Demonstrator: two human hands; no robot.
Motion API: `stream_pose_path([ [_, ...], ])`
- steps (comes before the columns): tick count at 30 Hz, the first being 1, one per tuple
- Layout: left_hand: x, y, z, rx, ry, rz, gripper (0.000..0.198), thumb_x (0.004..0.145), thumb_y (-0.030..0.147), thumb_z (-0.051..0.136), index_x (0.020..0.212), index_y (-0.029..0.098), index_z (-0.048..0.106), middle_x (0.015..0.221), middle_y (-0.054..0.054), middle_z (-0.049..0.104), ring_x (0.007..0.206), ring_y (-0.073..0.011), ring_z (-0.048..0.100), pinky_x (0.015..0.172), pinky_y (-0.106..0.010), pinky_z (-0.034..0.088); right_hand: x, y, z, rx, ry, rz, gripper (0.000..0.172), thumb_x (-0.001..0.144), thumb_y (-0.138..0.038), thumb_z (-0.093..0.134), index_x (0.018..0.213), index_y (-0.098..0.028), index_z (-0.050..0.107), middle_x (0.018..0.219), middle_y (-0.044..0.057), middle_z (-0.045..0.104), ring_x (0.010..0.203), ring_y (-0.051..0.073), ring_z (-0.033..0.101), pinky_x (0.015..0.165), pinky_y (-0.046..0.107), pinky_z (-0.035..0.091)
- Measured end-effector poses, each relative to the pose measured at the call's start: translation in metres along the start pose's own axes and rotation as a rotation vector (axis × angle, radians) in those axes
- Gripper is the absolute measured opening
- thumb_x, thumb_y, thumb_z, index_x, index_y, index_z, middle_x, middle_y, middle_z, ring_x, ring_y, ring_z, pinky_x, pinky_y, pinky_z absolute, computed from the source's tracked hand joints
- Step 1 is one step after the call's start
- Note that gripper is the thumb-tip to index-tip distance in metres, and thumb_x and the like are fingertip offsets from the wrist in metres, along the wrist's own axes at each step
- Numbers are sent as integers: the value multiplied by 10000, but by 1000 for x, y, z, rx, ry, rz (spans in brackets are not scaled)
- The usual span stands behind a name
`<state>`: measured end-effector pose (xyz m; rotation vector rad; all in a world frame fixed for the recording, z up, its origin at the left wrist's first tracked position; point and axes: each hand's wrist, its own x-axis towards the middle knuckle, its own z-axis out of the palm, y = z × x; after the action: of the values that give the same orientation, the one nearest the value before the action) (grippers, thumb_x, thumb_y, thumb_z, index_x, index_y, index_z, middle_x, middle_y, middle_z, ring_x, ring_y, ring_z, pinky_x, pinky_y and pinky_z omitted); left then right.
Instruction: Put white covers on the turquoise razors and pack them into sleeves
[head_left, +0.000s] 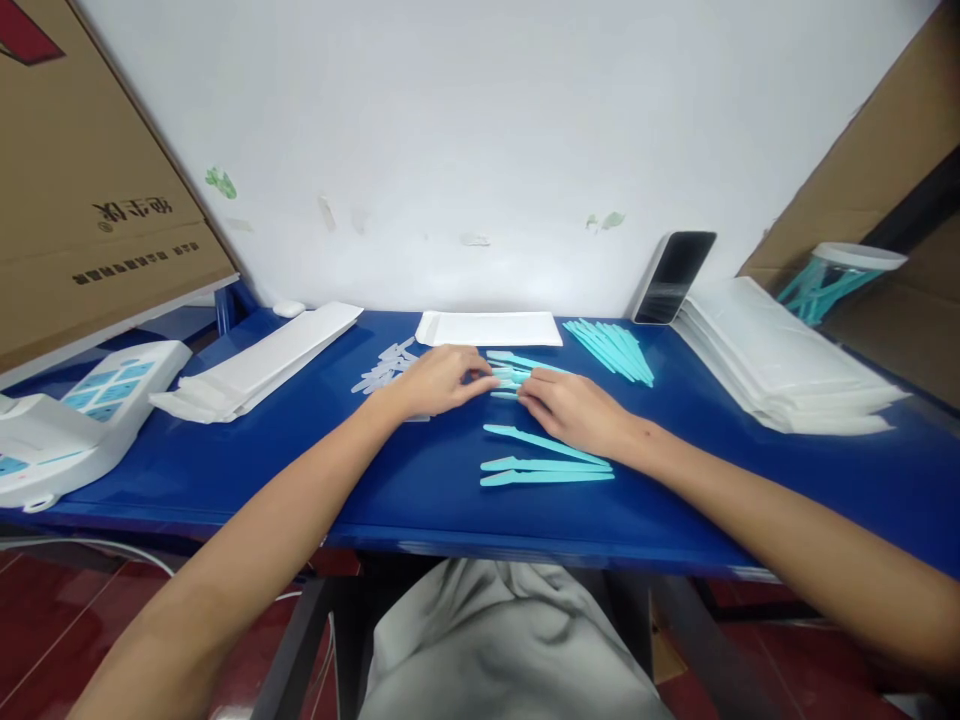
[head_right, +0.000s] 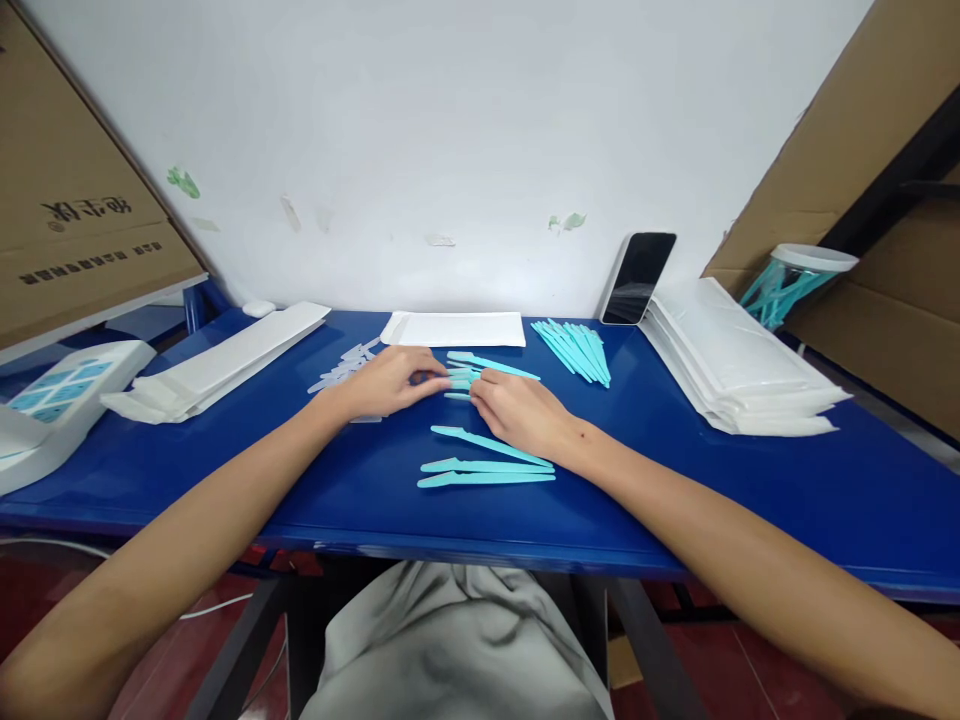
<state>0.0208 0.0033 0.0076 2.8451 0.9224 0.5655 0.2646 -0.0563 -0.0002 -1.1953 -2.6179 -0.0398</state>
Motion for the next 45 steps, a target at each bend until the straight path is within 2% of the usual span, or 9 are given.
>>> stream_pose_path([
  [7,-19,-32,-36,340,-81,-291,442,1009,411,403,1040,155,763,993,-117,722,824,-232,664,656,-300,423,2,32,10,78,308,27,339,998,-207,433,1209,-124,685,1086,151,645,928,268,652,823,393,527],
  [15,-22,-38,-42,315,-140,-350,382,959,407,463,1009,177,764,998,-100,716,840,-237,660,682,-314,434,9,21,8,43,214,-6,357,999,-248,450,1226,-116,691,1180,172,677,1048,294,639,887,419,472],
  [20,-24,-44,-36,327,-159,-306,397,980,411,462,1124,185,755,1105,-127,677,1061,-295,611,831,-359,455,-6,-1,-13,39,2,83,359,987,-433,523,963,-160,754,616,31,642,647,212,569,871,459,370],
  [22,-24,-44,-35,347,-156,-333,449,995,480,450,1097,185,772,1094,-137,673,1075,-318,581,865,-391,446,-11,-8,-19,72,-82,72,446,986,-531,497,958,-170,756,535,29,591,687,240,558,817,421,373],
  [26,-23,-41,-33,393,-143,-401,521,968,587,496,1009,167,801,1068,-152,678,1062,-345,544,861,-420,432,-14,-12,-24,121,-186,42,432,956,-568,530,1002,-196,744,573,47,611,815,276,585,682,336,361],
  [30,-20,-37,-29,416,-163,-397,455,943,565,575,1014,174,796,1096,-140,688,1085,-344,529,906,-448,409,-12,-8,-25,171,-271,-12,287,938,-461,592,979,-209,723,569,-5,604,607,178,562,604,293,348],
  [37,-13,-27,-20,380,-210,-291,301,995,355,520,1099,204,759,1106,-106,713,1061,-280,590,861,-370,402,-9,-2,-24,142,-200,-42,199,962,-299,547,889,-191,697,781,35,700,662,166,604,620,285,376],
  [41,-12,-21,-22,461,-222,-283,381,996,436,502,1162,193,744,1132,-123,716,1062,-284,619,846,-356,409,-9,2,-22,33,-176,-16,213,975,-266,524,941,-160,705,928,79,696,745,188,622,668,302,405],
  [45,-14,-20,-29,504,-250,-322,404,971,482,510,1023,197,792,1024,-115,754,1018,-286,642,832,-361,416,-11,7,-19,-69,-151,19,249,998,-269,490,909,-151,691,922,94,642,722,188,581,668,320,386],
])
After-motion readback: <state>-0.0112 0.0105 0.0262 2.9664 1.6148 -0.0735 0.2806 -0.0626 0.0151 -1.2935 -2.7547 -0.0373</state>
